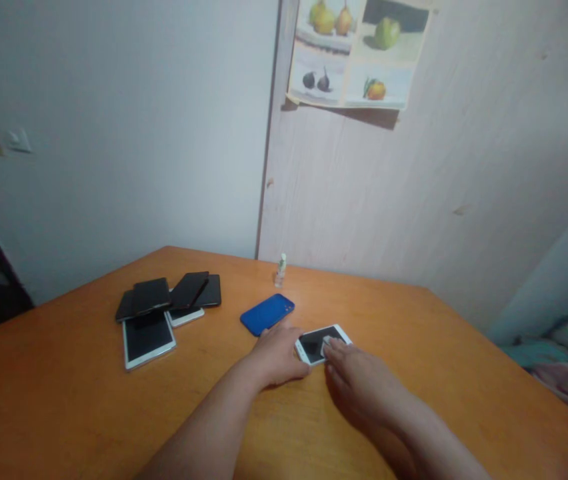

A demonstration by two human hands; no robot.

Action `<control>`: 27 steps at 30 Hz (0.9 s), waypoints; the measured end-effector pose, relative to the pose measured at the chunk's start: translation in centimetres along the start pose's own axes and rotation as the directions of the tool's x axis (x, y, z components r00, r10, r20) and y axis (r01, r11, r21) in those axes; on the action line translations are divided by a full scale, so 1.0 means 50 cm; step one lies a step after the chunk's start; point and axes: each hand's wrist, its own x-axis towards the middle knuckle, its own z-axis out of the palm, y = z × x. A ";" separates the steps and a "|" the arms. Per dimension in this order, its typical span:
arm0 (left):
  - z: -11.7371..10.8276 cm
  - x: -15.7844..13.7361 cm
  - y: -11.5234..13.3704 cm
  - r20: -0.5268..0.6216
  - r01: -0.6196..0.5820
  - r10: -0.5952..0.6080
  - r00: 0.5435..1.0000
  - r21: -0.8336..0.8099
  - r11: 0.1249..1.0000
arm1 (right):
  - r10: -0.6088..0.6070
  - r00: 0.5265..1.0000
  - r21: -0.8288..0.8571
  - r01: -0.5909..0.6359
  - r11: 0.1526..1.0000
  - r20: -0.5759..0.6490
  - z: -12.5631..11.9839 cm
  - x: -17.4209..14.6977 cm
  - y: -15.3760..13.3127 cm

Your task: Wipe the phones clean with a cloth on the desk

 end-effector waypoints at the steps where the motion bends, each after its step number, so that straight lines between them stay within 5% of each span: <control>1: 0.001 0.000 -0.001 -0.002 0.004 -0.004 1.000 0.007 1.000 | -0.048 0.999 0.032 0.048 0.998 0.006 0.004 -0.002 -0.008; 5: 0.004 0.000 -0.003 -0.010 0.000 0.000 1.000 0.024 1.000 | -0.127 0.991 0.124 0.122 0.985 0.035 0.011 -0.003 -0.010; 11: 0.001 0.001 0.001 0.000 0.004 -0.004 1.000 0.008 1.000 | 0.089 0.996 0.017 -0.089 0.996 0.017 -0.003 0.010 0.029; 18: -0.001 0.000 0.000 0.006 -0.006 0.006 1.000 0.007 1.000 | -0.178 0.983 0.231 0.165 0.959 0.036 0.011 0.003 -0.006; 24: -0.002 -0.001 0.001 -0.004 -0.004 0.004 1.000 0.000 1.000 | 0.051 0.999 0.126 -0.050 0.991 -0.009 0.001 0.012 0.025; 27: -0.005 -0.002 0.001 0.001 -0.019 0.019 1.000 0.002 1.000 | -0.008 1.000 0.138 0.010 0.990 -0.013 0.003 0.011 0.012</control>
